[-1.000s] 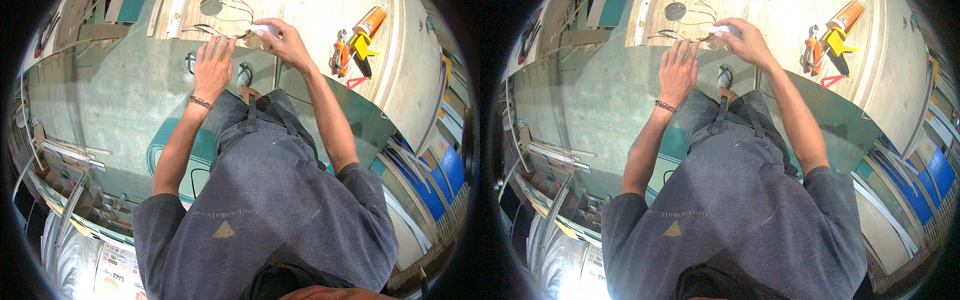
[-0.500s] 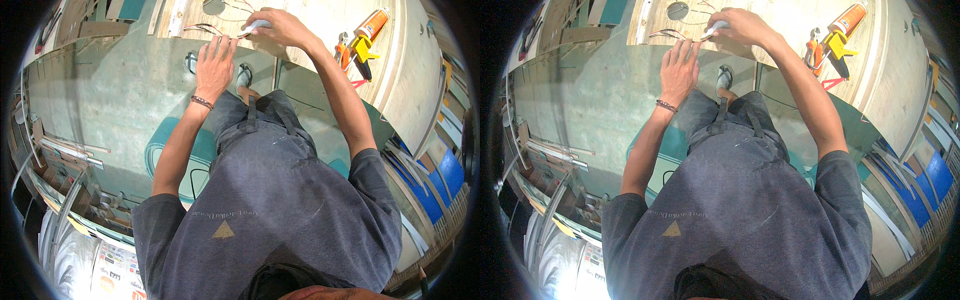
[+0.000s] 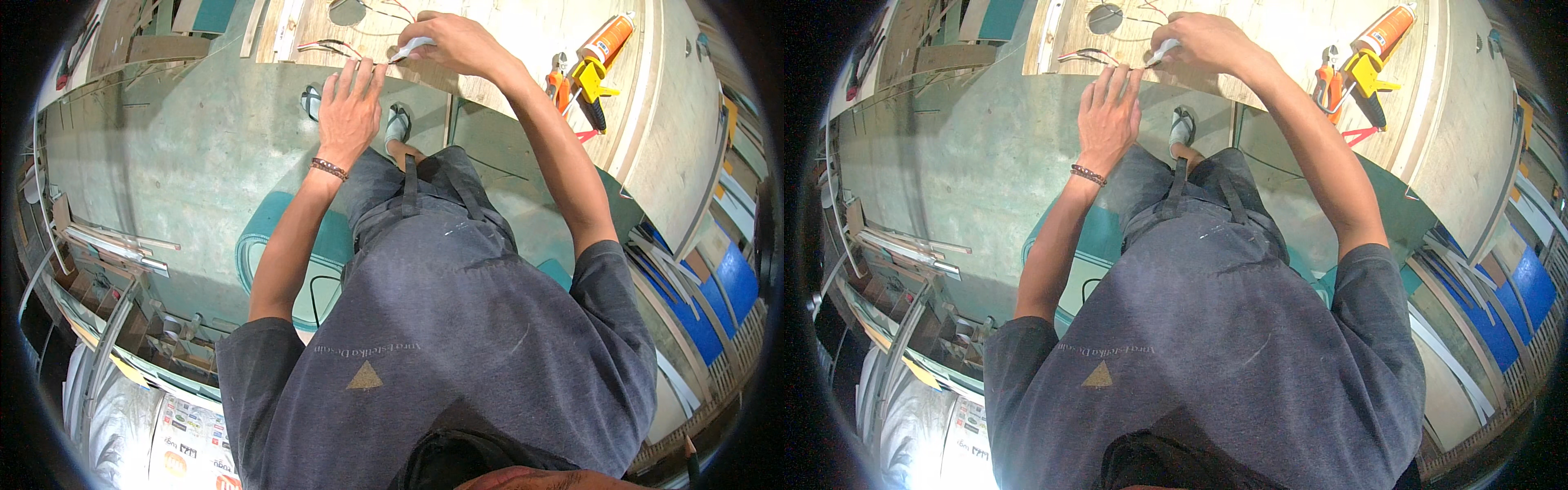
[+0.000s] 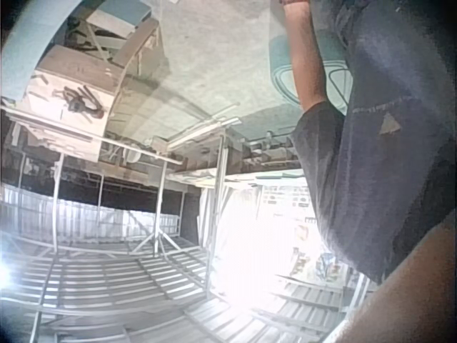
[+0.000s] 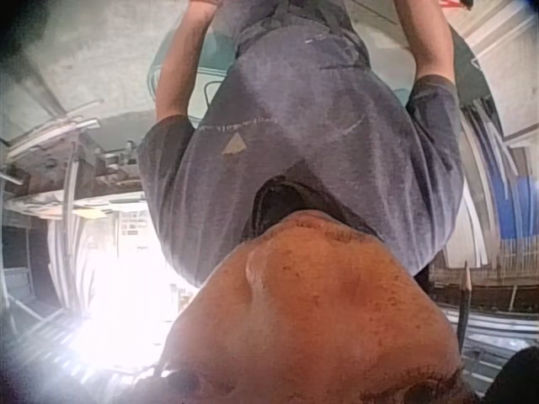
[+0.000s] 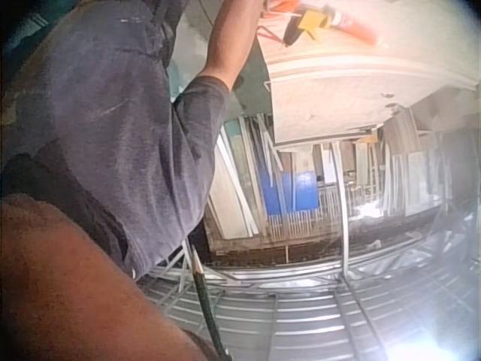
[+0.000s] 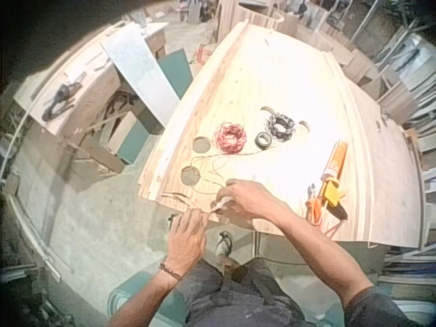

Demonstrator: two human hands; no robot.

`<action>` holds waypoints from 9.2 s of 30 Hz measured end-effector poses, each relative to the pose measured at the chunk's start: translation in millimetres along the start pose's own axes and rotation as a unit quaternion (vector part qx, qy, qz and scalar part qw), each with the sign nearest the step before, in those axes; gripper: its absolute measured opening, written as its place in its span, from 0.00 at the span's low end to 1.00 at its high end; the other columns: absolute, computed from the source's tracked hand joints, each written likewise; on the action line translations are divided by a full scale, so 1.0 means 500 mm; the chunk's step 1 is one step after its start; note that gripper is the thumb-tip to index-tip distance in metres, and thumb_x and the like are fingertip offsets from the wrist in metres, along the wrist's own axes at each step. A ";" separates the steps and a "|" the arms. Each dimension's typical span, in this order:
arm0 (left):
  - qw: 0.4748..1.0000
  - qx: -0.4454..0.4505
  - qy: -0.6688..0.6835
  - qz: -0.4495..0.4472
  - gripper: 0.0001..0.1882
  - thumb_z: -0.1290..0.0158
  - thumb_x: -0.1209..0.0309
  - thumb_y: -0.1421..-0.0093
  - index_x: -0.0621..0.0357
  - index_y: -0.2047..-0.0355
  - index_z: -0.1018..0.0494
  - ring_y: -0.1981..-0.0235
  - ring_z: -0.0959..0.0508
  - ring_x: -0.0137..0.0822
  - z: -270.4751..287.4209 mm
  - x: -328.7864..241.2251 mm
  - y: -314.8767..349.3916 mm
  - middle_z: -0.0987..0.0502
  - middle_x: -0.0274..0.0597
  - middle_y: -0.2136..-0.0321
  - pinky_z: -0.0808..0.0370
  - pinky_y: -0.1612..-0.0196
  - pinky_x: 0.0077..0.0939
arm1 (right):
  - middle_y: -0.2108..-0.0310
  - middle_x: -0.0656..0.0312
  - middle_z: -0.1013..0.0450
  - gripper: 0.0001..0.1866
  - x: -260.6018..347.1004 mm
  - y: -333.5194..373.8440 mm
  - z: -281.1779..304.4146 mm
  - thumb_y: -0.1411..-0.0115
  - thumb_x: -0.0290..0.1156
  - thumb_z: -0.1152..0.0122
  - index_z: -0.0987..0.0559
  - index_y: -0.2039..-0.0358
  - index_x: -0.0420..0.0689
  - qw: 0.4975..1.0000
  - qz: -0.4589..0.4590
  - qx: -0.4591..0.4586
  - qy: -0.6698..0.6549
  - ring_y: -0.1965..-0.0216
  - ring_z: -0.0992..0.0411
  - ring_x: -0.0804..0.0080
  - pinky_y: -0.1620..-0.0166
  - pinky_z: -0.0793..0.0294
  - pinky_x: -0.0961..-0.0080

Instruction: The person applies a sealant using a caulking gun along a strip of material on a wooden surface, then manages coils of wire by checking and separating them.

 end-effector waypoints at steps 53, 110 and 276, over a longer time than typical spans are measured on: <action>0.999 0.031 -0.032 0.005 0.39 0.39 0.65 0.43 0.46 0.30 0.38 0.32 0.37 0.42 -0.014 -0.005 0.001 0.34 0.39 0.34 0.37 0.34 0.45 | 0.56 0.63 0.22 0.16 0.016 0.066 0.036 0.52 0.30 0.31 0.23 0.61 0.50 0.974 0.057 -0.205 0.071 0.42 0.29 0.58 0.40 0.28 0.60; 0.953 -0.017 0.199 0.228 0.46 0.34 0.56 0.48 0.69 0.36 0.40 0.45 0.32 0.53 -0.037 -0.233 -0.230 0.30 0.55 0.48 0.38 0.42 0.51 | 0.54 0.43 0.26 0.27 -0.506 0.297 0.179 0.35 0.54 0.39 0.20 0.56 0.38 0.842 -0.386 -0.355 -0.128 0.50 0.25 0.45 0.46 0.26 0.53; 0.271 0.134 0.842 0.446 0.21 0.56 0.49 0.25 0.53 0.55 0.25 0.62 0.17 0.39 -0.169 -0.928 -0.032 0.17 0.43 0.61 0.18 0.59 0.37 | 0.71 0.68 0.24 0.18 -0.530 1.488 0.048 0.37 0.28 0.32 0.24 0.49 0.41 0.435 -0.391 -0.422 -0.692 0.65 0.25 0.78 0.56 0.24 0.77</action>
Point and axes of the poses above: each hand's wrist, its own y-axis away from the middle knuckle, its own z-axis out of the back of the hand, x = y × z, the point moved 9 cm from there along -y, towards the middle knuckle
